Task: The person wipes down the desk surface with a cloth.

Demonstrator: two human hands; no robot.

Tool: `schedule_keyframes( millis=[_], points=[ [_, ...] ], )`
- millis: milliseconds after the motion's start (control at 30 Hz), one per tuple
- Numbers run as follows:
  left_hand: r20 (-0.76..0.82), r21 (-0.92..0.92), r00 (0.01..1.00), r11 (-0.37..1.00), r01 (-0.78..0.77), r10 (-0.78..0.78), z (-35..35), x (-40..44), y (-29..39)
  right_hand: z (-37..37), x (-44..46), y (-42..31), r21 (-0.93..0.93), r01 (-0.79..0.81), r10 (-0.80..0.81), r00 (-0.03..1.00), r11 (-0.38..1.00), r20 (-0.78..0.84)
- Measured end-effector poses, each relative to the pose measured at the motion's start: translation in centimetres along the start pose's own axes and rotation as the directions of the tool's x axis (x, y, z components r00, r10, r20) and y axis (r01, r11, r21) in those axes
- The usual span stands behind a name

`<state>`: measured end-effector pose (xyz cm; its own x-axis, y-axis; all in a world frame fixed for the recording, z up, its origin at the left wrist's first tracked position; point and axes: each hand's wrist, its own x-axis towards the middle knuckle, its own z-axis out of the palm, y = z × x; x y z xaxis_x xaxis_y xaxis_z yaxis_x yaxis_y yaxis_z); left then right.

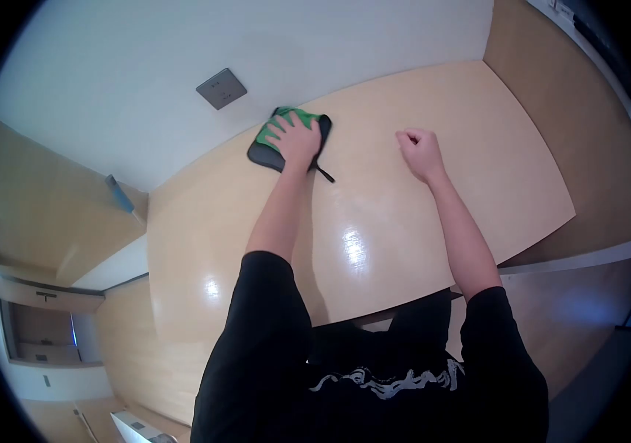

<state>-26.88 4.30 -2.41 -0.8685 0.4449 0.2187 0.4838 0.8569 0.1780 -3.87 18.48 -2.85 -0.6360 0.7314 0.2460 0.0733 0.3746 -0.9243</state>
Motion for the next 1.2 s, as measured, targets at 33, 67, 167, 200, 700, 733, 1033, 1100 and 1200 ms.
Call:
schedule_keyframes(
  millis=[33, 67, 167, 200, 700, 733, 1033, 1100, 1200],
  points=[
    [0.005, -0.001, 0.996, 0.996, -0.086, 0.086, -0.2, -1.2, 0.2, -0.1, 0.2, -0.2, 0.002, 0.008, -0.008, 1.0, 1.0, 0.006],
    [0.01, -0.02, 0.988, 0.988, -0.152, 0.153, -0.3, -2.7, 0.6, -0.2, 0.2, -0.3, -0.003, 0.012, -0.012, 1.0, 1.0, -0.004],
    [0.029, -0.037, 0.928, 0.928, -0.371, 0.373, -1.6, -9.1, 1.1, -0.3, 0.2, -0.1, 0.059, -0.015, 0.014, 1.0, 0.998, 0.019],
    [0.046, -0.036, 0.902, 0.903, -0.428, 0.429, -2.3, -11.5, 1.2, -0.4, 0.2, 0.0, 0.122, -0.046, 0.04, 0.998, 0.992, 0.045],
    [0.046, -0.174, 0.893, 0.884, -0.435, 0.448, -10.3, -35.1, -1.7, -0.2, -19.8, -12.8, -0.311, 0.241, -0.138, 0.938, 0.919, 0.319],
    [0.019, -0.273, 0.903, 0.871, -0.409, 0.43, -9.7, -35.0, -2.6, 0.0, -22.2, -12.6, -0.353, 0.284, -0.149, 0.92, 0.892, 0.363],
    [-0.035, -0.137, 0.888, 0.878, -0.459, 0.459, -12.1, -34.9, -5.8, -2.4, -27.4, -10.1, -0.656, 0.433, -0.204, 0.894, 0.618, 0.398],
    [-0.047, -0.097, 0.867, 0.861, -0.499, 0.496, -12.7, -36.6, -4.6, -4.1, -25.9, -9.4, -0.713, 0.458, -0.191, 0.885, 0.531, 0.426],
    [-0.078, -0.166, 0.819, 0.803, -0.573, 0.568, -13.5, -38.4, -2.8, -5.1, -24.0, -11.1, -0.772, 0.405, -0.114, 0.908, 0.49, 0.403]
  ],
)
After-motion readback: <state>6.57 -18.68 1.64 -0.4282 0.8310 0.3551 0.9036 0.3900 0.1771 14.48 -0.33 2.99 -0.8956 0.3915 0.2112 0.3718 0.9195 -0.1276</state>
